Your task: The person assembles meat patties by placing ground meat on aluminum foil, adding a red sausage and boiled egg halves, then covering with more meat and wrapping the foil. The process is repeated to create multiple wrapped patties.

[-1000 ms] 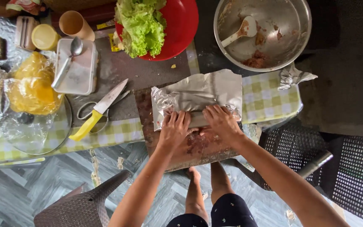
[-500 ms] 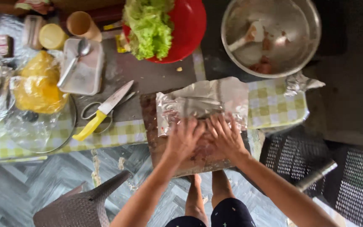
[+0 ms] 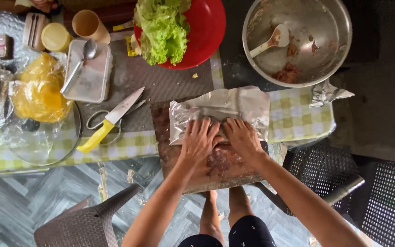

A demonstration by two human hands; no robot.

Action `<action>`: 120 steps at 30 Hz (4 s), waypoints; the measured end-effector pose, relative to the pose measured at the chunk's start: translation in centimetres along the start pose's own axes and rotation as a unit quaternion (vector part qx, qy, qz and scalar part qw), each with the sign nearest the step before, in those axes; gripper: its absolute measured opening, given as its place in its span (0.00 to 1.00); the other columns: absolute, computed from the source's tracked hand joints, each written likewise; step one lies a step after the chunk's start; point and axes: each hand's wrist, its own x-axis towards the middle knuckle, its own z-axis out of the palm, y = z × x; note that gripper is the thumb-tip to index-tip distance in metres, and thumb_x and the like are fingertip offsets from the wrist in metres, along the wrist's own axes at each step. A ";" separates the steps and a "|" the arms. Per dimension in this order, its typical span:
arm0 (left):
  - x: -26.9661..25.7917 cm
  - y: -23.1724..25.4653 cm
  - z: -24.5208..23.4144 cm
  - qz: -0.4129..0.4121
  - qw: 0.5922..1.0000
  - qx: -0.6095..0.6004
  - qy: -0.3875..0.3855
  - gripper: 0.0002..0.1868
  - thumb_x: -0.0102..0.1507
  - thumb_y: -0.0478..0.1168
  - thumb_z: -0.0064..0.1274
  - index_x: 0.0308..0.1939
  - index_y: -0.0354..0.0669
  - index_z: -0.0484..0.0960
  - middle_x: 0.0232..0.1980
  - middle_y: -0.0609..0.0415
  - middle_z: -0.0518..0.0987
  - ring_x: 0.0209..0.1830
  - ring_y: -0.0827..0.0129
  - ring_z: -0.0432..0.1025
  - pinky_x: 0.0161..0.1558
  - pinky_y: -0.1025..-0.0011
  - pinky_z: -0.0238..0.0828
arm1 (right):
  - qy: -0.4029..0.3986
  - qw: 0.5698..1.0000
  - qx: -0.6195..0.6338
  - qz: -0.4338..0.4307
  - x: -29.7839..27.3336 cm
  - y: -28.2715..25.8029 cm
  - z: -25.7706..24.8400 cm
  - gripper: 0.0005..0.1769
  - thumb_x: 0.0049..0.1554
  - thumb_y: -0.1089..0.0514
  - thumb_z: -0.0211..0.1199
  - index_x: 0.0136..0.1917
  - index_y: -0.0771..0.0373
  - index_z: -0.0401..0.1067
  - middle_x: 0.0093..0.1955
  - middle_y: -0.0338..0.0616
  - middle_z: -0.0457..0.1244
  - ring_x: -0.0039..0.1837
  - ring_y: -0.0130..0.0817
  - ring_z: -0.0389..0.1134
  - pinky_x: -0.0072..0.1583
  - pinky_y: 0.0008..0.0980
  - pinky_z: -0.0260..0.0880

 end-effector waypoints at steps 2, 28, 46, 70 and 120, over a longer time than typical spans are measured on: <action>0.6 -0.4 0.5 -0.010 0.998 -0.036 -0.050 0.24 0.69 0.63 0.42 0.54 0.50 0.77 0.55 0.48 0.73 0.55 0.53 0.71 0.55 0.53 0.71 | -0.048 0.998 0.041 0.018 0.5 -0.1 -0.6 0.49 0.46 0.24 0.66 0.64 0.64 0.66 0.66 0.48 0.61 0.70 0.44 0.61 0.68 0.43 0.64; 5.1 -1.4 -1.7 -0.001 0.997 -0.019 0.070 0.18 0.66 0.53 0.52 0.47 0.41 0.77 0.53 0.48 0.77 0.51 0.54 0.73 0.53 0.57 0.72 | -0.100 0.995 0.012 -0.025 4.5 2.7 0.3 0.35 0.54 0.49 0.66 0.67 0.70 0.62 0.68 0.55 0.58 0.71 0.49 0.58 0.70 0.47 0.58; 8.4 -3.8 -0.2 -0.062 0.993 -0.070 0.071 0.10 0.69 0.42 0.53 0.35 0.43 0.77 0.37 0.52 0.76 0.39 0.58 0.73 0.45 0.61 0.72 | -0.008 0.995 0.000 -0.101 8.6 5.8 1.8 0.23 0.60 0.53 0.58 0.65 0.68 0.66 0.65 0.51 0.61 0.67 0.45 0.62 0.67 0.45 0.59; 5.4 -9.6 -4.0 -0.114 0.978 0.031 -0.172 0.14 0.60 0.34 0.51 0.49 0.34 0.76 0.48 0.44 0.73 0.51 0.54 0.70 0.52 0.62 0.72 | 0.002 0.992 0.008 -0.128 10.9 5.6 -1.0 0.52 0.54 0.23 0.51 0.70 0.72 0.62 0.70 0.57 0.56 0.70 0.51 0.57 0.69 0.51 0.58; 7.2 -5.1 -4.5 -0.257 0.956 -0.043 -0.133 0.32 0.57 0.32 0.53 0.67 0.39 0.74 0.63 0.45 0.69 0.58 0.48 0.64 0.62 0.56 0.63 | 0.132 0.987 -0.091 -0.015 3.4 12.2 2.6 0.07 0.63 0.58 0.59 0.49 0.64 0.68 0.50 0.48 0.63 0.54 0.43 0.66 0.55 0.39 0.73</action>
